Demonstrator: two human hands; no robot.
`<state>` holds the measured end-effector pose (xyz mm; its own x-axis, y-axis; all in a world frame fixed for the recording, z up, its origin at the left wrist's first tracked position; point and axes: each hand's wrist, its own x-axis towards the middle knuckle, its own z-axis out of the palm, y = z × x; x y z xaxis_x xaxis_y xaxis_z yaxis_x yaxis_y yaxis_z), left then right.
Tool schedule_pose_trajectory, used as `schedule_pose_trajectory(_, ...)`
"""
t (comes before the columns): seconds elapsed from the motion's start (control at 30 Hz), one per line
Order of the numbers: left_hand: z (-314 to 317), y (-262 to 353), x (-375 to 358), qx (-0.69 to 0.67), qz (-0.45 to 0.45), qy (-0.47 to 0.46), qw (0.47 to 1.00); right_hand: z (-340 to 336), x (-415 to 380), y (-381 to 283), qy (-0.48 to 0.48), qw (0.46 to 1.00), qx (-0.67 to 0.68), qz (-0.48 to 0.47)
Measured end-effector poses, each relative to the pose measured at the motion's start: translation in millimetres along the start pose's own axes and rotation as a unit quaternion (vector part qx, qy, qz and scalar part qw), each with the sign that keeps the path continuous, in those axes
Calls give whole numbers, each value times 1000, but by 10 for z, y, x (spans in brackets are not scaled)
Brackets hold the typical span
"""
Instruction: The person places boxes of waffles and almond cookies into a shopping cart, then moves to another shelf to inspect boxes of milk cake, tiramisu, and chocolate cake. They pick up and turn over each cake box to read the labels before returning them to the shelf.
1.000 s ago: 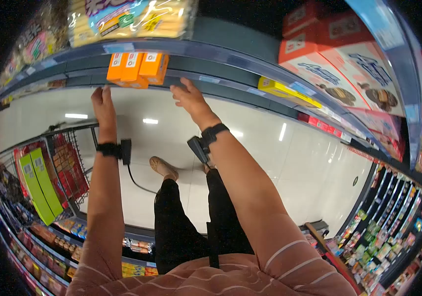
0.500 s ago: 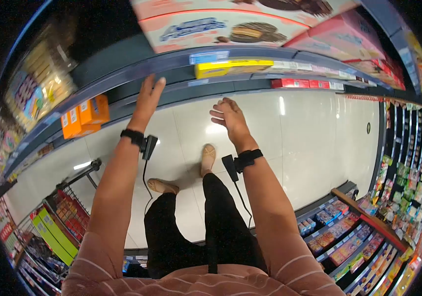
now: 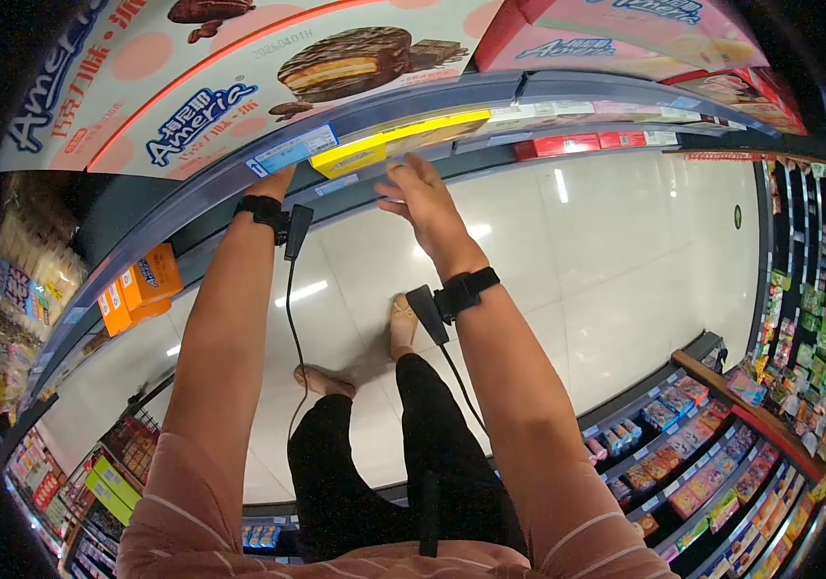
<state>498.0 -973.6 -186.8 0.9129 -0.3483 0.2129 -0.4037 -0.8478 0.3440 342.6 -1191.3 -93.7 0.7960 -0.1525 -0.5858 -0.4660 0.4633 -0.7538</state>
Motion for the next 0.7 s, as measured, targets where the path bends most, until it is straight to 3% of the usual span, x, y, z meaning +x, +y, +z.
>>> schedule_pose_trajectory(0.27, 45, -260, 263, 16, -7, -12, 1000, 51, 27, 40, -2, 1000, 5, 9)
schedule_pose_trajectory(0.7, 156, -378, 380, 21, -12, -28, 999, 119, 151, 108, -2, 997, 44, -70)
